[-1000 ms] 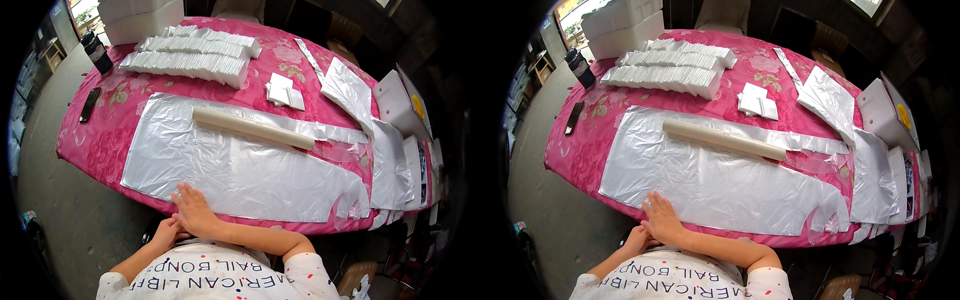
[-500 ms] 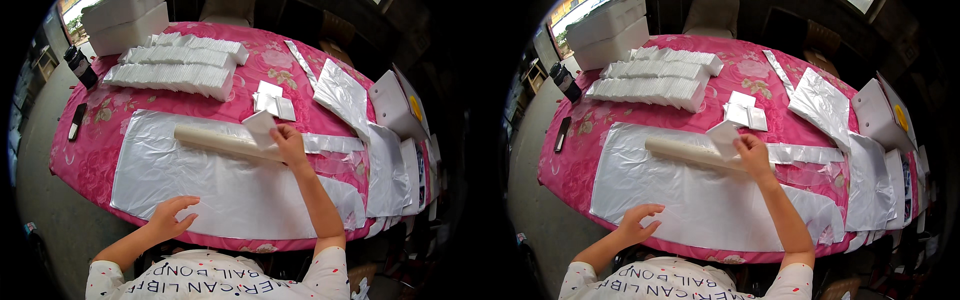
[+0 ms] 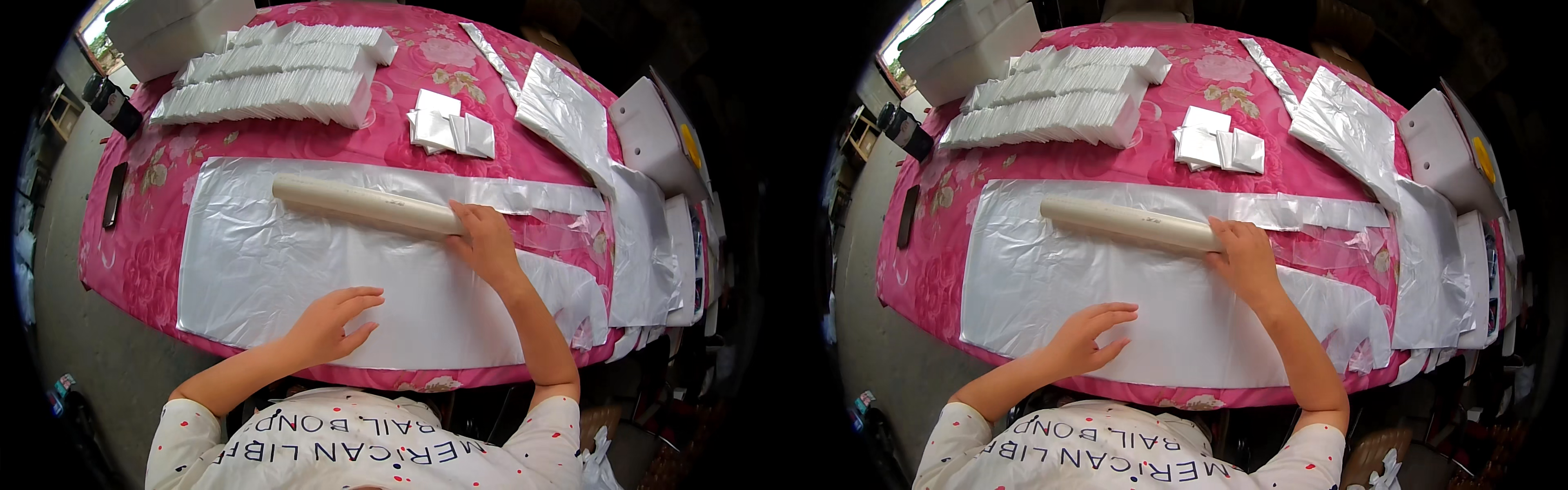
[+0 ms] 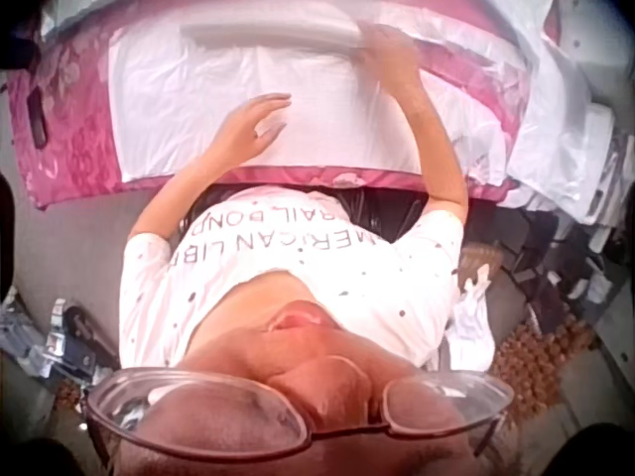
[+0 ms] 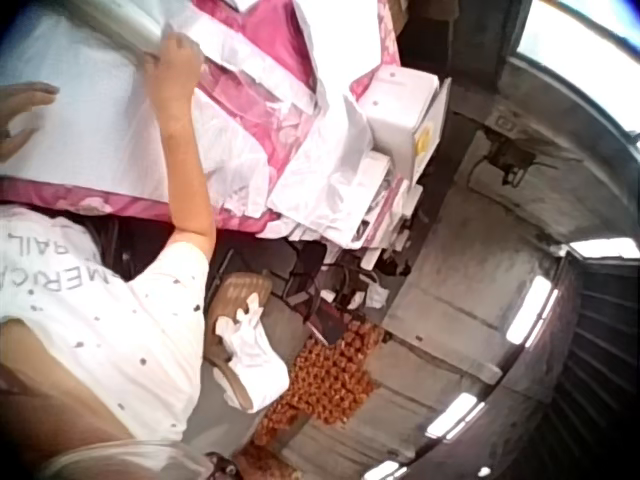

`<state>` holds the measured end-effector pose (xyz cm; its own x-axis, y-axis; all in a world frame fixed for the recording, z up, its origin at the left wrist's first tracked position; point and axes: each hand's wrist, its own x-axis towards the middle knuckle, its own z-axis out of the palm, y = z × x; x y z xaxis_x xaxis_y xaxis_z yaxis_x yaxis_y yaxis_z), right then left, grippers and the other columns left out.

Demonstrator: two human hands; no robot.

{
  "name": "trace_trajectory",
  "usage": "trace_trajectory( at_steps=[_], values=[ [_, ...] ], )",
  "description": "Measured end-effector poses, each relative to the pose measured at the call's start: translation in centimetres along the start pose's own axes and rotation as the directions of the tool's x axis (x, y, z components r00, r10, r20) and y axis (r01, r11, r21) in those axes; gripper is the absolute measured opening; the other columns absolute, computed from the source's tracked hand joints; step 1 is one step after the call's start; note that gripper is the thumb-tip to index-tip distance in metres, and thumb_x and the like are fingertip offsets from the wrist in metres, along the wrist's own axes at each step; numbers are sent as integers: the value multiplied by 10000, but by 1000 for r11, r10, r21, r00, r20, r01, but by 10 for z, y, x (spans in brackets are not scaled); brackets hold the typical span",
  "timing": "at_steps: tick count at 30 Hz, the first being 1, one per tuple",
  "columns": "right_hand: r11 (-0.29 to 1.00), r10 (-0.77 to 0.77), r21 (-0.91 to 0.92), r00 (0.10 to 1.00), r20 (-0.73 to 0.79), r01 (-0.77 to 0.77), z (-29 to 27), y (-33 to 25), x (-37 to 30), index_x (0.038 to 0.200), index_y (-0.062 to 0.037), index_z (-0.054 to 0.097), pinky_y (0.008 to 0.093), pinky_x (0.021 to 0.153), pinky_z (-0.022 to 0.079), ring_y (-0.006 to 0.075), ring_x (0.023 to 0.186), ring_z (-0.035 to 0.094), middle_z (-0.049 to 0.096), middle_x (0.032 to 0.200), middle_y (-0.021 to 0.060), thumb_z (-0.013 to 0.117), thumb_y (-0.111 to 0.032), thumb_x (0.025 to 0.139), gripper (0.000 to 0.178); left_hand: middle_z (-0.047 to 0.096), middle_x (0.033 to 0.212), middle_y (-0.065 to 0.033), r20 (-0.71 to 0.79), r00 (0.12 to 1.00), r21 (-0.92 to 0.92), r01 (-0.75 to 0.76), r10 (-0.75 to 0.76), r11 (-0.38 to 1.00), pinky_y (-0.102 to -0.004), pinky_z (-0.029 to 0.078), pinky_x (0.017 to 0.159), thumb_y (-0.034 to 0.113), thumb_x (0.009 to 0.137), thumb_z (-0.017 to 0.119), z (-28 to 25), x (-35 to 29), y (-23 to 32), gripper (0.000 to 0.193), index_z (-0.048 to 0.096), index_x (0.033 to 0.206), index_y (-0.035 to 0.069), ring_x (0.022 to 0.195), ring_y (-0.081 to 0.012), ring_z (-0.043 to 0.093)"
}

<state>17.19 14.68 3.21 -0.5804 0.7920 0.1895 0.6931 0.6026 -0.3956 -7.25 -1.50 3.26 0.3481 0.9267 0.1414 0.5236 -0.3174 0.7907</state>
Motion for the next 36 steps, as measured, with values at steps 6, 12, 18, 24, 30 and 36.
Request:
trace_trajectory(
  at_steps=[6, 12, 18, 24, 30, 36],
  values=[
    [926, 13, 356, 952, 306, -127, -5, -67, -93, 1297, -8, 438, 408, 994, 346, 331, 1170, 435, 481, 1248, 206, 596, -266, 838, 549, 64, 1437, -313, -24, 1000, 157, 1, 3, 988, -499, 208, 1062, 307, 776, 661, 39, 6, 4, 806, 224, 1402, 50, 1320, -484, 126],
    [1000, 1, 29, 988, 153, -6, 10, -42, -140, 1335, -24, 388, 408, 1067, 242, 346, 1297, 305, 351, 1393, 176, 493, -310, 884, 544, 63, 1447, -306, 7, 997, 336, -79, 81, 939, -516, 186, 1066, 435, 780, 610, 64, 12, 18, 763, 317, 1370, 50, 1327, -491, 89],
    [939, 205, -272, 978, -48, -210, -33, 76, -175, 1326, -18, 395, 408, 1066, 243, 337, 1291, 320, 341, 1398, 190, 507, -263, 863, 536, 115, 1448, -288, 141, 980, 345, -182, 141, 921, -498, 173, 1079, 493, 765, 589, 85, 22, 38, 733, 400, 1329, 66, 1330, -476, 107],
    [509, 715, -649, 697, -47, -566, -119, 146, -202, 1177, -1, 530, 482, 1032, 269, 356, 1215, 418, 536, 1213, 207, 419, -149, 853, 372, 129, 1455, -265, 174, 966, 381, -247, 193, 891, -497, 175, 1079, 520, 787, 547, 93, 24, 44, 733, 395, 1337, 61, 1340, -451, 102],
    [837, 328, -394, 924, -196, -380, -81, 57, -173, 1247, 17, 454, 476, 1066, 215, 353, 1281, 332, 431, 1310, 214, 486, -72, 798, 458, 126, 1460, -246, 175, 966, 387, -246, 192, 888, -524, 206, 1054, 509, 788, 549, 100, 26, 43, 739, 370, 1354, 69, 1339, -445, 100],
    [988, 99, -132, 990, 105, -85, -9, -12, -153, 1315, 27, 378, 432, 1080, 213, 358, 1306, 290, 333, 1399, 200, 564, -269, 833, 595, 129, 1461, -239, 178, 963, 384, -258, 203, 887, -525, 211, 1050, 505, 784, 558, 99, 27, 45, 734, 384, 1345, 67, 1340, -439, 103]
  ],
)
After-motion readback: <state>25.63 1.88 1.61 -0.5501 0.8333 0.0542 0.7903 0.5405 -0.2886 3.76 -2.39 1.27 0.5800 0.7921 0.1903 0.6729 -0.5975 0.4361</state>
